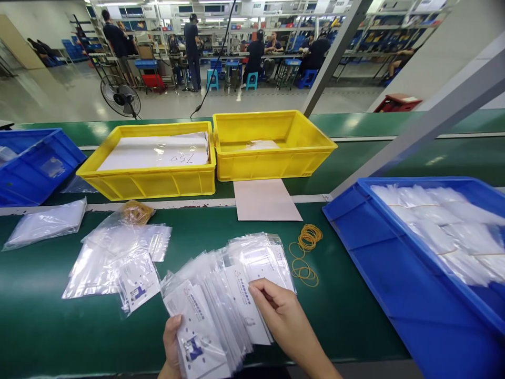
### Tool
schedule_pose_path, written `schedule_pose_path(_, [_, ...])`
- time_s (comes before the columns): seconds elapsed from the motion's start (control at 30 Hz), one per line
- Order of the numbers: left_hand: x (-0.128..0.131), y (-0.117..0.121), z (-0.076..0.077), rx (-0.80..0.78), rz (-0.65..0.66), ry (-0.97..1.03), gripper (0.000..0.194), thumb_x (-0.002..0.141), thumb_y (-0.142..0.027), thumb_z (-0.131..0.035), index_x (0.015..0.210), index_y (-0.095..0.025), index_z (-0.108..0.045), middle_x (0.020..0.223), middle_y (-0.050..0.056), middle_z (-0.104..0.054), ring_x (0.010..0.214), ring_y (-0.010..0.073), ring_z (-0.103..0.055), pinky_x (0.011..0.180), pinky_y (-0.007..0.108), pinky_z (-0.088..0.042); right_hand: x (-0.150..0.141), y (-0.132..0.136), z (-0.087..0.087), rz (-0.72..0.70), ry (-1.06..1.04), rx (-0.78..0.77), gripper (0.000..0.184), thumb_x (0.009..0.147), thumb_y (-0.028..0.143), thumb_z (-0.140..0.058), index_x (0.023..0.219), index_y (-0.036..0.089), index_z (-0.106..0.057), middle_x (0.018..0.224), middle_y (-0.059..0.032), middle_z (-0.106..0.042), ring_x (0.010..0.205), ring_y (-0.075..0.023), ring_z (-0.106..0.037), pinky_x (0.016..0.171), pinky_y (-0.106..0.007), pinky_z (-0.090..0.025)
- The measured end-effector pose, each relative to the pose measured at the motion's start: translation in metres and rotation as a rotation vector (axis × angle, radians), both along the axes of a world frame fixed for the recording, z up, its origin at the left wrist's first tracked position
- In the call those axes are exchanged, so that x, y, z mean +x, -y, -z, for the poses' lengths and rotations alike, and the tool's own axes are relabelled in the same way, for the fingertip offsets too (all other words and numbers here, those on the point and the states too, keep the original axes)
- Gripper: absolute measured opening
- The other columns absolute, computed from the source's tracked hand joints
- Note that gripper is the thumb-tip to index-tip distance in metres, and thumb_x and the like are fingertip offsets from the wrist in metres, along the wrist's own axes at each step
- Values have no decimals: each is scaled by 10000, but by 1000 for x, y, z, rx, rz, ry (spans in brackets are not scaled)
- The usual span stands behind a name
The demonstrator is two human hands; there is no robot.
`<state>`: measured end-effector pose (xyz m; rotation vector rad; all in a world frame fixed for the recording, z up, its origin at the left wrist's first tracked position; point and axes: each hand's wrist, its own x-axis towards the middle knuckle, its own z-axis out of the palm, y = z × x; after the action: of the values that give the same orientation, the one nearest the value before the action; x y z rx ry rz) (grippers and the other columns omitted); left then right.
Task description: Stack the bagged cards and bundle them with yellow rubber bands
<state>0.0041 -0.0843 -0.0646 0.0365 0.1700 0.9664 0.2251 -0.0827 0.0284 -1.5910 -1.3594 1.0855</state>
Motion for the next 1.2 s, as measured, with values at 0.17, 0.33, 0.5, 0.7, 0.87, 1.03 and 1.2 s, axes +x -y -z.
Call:
schedule_pose_path(0.17, [-4, 0, 0, -100, 2, -115, 334, 898, -171, -465, 1062, -241, -747, 986, 51, -762, 1103, 323, -639, 1047, 440, -446, -9, 0, 8, 98, 104, 16, 315, 891, 412, -478, 647, 215, -462, 590, 16, -502, 543, -135, -471, 542, -252, -380])
schedule_pose_path(0.33, [-7, 2, -1, -113, 24, -97, 256, 849, -200, -552, 950, -239, -784, 965, 44, -766, 1113, 330, -633, 1061, 433, -435, -11, -3, 5, 81, -3, -25, 360, 850, 436, -544, 602, 232, -382, 544, 51, -409, 499, -113, -386, 481, -241, -327])
schedule_pose_path(0.5, [-7, 3, -1, -32, -26, -68, 298, 843, -173, -516, 982, -227, -775, 963, 42, -767, 1094, 321, -645, 1026, 430, -470, -1, -4, -1, 109, -129, 10, 373, 871, 473, -551, 617, 220, -451, 594, 25, -467, 544, -130, -433, 517, -245, -386])
schedule_pose_path(0.7, [-13, 2, 4, -1, -46, -85, 328, 851, -152, -475, 985, -199, -771, 1027, 51, -753, 1078, 301, -656, 1021, 412, -473, 14, -4, -12, 177, -221, 70, 415, 861, 508, -572, 593, 222, -434, 577, 25, -463, 534, -130, -430, 494, -243, -369])
schedule_pose_path(0.87, [-26, -1, 9, 15, -103, -75, 392, 868, -146, -427, 1124, -207, -717, 1040, 52, -749, 1087, 296, -652, 1033, 445, -459, 42, -11, 4, 280, -182, 15, 400, 860, 541, -568, 634, 219, -494, 586, 17, -521, 541, -145, -501, 522, -258, -429])
schedule_pose_path(1.03, [-26, -6, 12, 63, -59, -26, 363, 889, -177, -457, 1144, -233, -709, 1106, 46, -730, 1077, 299, -656, 1038, 419, -456, 30, -10, 20, 290, 107, 20, 436, 881, 542, -502, 1163, 218, -574, 1290, -134, -577, 1177, -289, -542, 931, -406, -472])
schedule_pose_path(1.2, [-14, -7, 13, 116, -66, 34, 343, 887, -148, -488, 1141, -210, -709, 1100, 46, -729, 952, 272, -708, 1017, 387, -475, -11, -2, 2, -100, -43, -66, 384, 930, 505, -422, 682, 218, -477, 655, 10, -511, 642, -161, -531, 613, -262, -461])
